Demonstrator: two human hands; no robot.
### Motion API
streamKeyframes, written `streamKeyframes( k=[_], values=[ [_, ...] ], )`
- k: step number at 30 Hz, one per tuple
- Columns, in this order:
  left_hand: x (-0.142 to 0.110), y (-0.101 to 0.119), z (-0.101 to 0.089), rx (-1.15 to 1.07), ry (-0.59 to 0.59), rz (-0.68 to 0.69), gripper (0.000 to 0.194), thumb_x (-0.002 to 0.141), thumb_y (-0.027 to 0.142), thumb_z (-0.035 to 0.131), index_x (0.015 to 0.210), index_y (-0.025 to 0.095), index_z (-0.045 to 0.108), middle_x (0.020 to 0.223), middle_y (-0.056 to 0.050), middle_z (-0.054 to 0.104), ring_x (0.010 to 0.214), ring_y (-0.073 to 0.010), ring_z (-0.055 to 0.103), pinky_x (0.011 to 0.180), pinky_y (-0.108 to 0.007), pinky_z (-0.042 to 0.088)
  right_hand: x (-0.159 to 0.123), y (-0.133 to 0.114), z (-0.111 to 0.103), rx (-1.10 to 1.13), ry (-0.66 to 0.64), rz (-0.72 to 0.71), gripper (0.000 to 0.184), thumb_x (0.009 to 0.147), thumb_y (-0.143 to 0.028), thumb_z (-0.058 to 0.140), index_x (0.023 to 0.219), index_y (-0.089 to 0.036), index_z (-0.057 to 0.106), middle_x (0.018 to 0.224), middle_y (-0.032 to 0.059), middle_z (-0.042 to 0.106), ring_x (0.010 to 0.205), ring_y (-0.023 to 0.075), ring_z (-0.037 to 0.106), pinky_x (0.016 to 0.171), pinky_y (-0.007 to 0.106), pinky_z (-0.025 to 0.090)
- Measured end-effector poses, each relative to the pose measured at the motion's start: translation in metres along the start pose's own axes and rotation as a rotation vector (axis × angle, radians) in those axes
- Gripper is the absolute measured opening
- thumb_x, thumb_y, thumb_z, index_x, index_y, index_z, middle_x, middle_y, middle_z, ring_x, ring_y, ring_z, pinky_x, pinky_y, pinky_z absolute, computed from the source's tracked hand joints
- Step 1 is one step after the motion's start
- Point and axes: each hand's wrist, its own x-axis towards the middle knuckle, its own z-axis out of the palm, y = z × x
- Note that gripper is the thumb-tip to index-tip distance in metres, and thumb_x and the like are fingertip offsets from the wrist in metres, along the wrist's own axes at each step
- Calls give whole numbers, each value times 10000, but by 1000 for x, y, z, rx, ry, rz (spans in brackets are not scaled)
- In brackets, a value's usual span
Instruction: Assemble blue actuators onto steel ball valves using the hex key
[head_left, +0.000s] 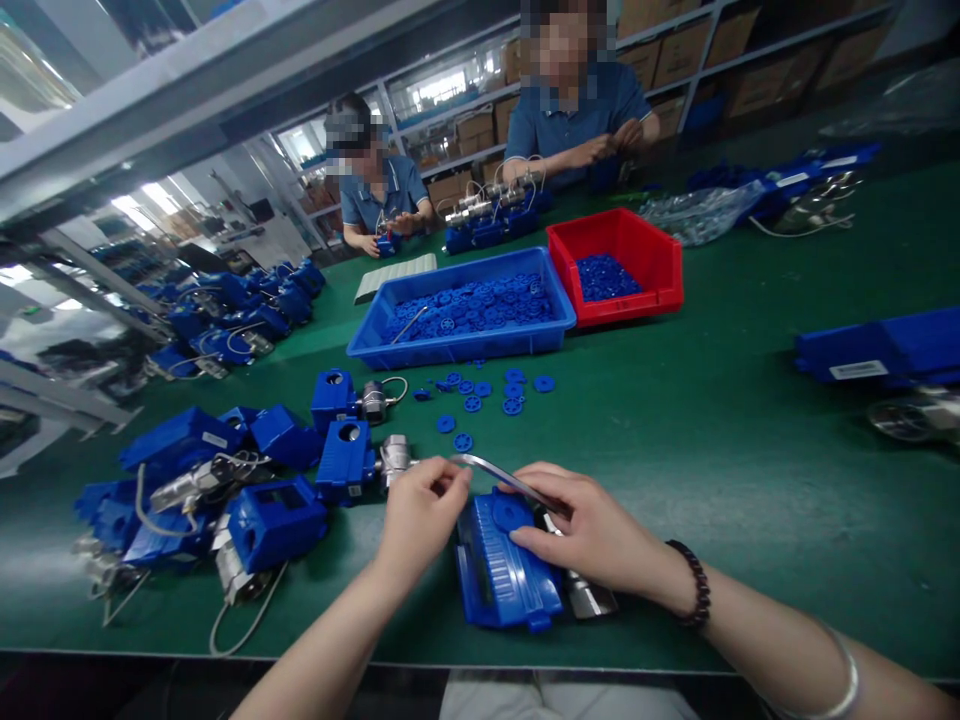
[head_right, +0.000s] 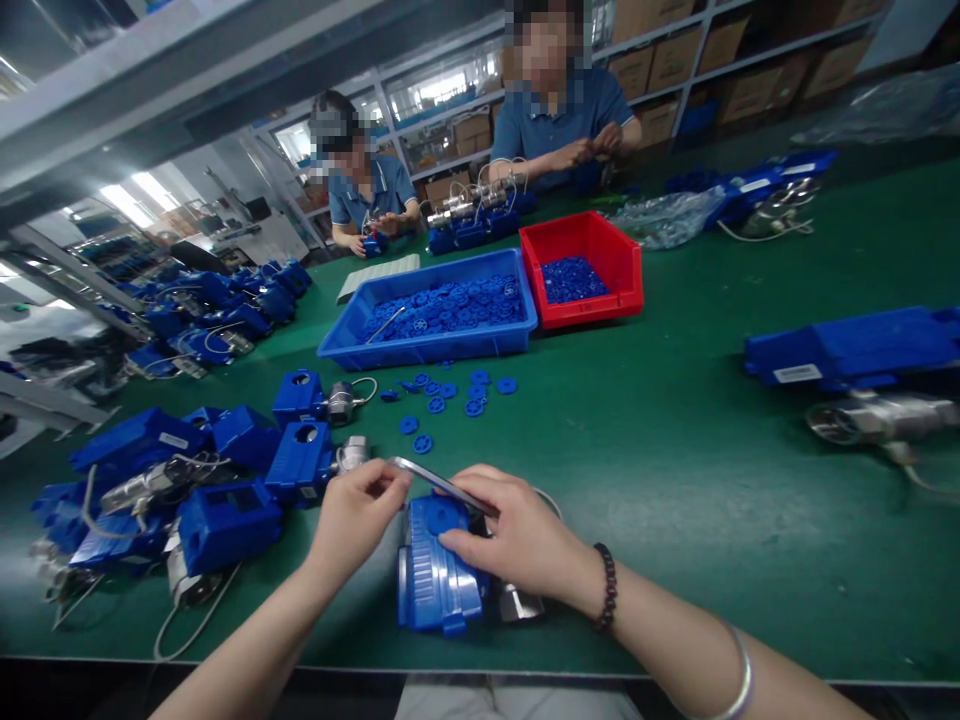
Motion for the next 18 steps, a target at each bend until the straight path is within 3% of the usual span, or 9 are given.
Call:
streamKeyframes(
  k=[3, 5, 8, 11, 15, 18],
  values=[
    [3, -7, -6, 69, 99, 35, 177, 836, 176, 440, 841, 171, 617, 1139, -116, 626, 1177, -270, 510, 1047, -484, 357, 0, -1, 0, 6, -9, 18, 196, 797, -258, 639, 978, -185, 647, 1035, 61, 612, 963, 204, 569, 861, 317, 448],
    [-6, -5, -9, 71, 94, 63, 220, 828, 173, 457, 983, 179, 613, 1305, -107, 540, 1280, -258, 426, 1098, -485, 301, 0, -2, -1, 18, -9, 16, 189, 799, -259, 638, 973, -187, 650, 1033, 63, 613, 963, 206, 567, 858, 314, 449],
    [-20, 10, -12, 20, -125, 56, 330, 791, 258, 560, 1112, 208, 617, 1160, -60, 651, 1072, -227, 594, 966, -377, 458, -1, -2, 0, 20, 6, 0, 183, 792, -245, 641, 965, -187, 654, 1017, 58, 615, 951, 202, 566, 837, 299, 451],
    [-15, 32, -20, 128, -386, 83, 367, 781, 280, 555, 1131, 210, 639, 1019, -30, 708, 843, -192, 653, 792, -283, 503, -1, -1, 1, 9, 23, -1, 164, 783, -238, 646, 938, -183, 652, 1000, 54, 613, 937, 198, 566, 812, 287, 451],
    [15, 56, -35, 356, -653, 203, 201, 723, 236, 606, 892, 180, 697, 738, 2, 696, 623, -154, 616, 545, -205, 420, 0, 0, 1, 15, 17, 4, 147, 782, -242, 646, 918, -185, 650, 980, 48, 612, 926, 195, 566, 795, 279, 453],
    [31, 66, -39, 394, -743, 259, 31, 663, 187, 666, 690, 171, 662, 608, 24, 627, 554, -136, 567, 466, -195, 331, 0, -1, 1, 18, 21, 20, 174, 776, -237, 649, 944, -190, 648, 971, 41, 610, 917, 191, 570, 781, 272, 456]
  ],
)
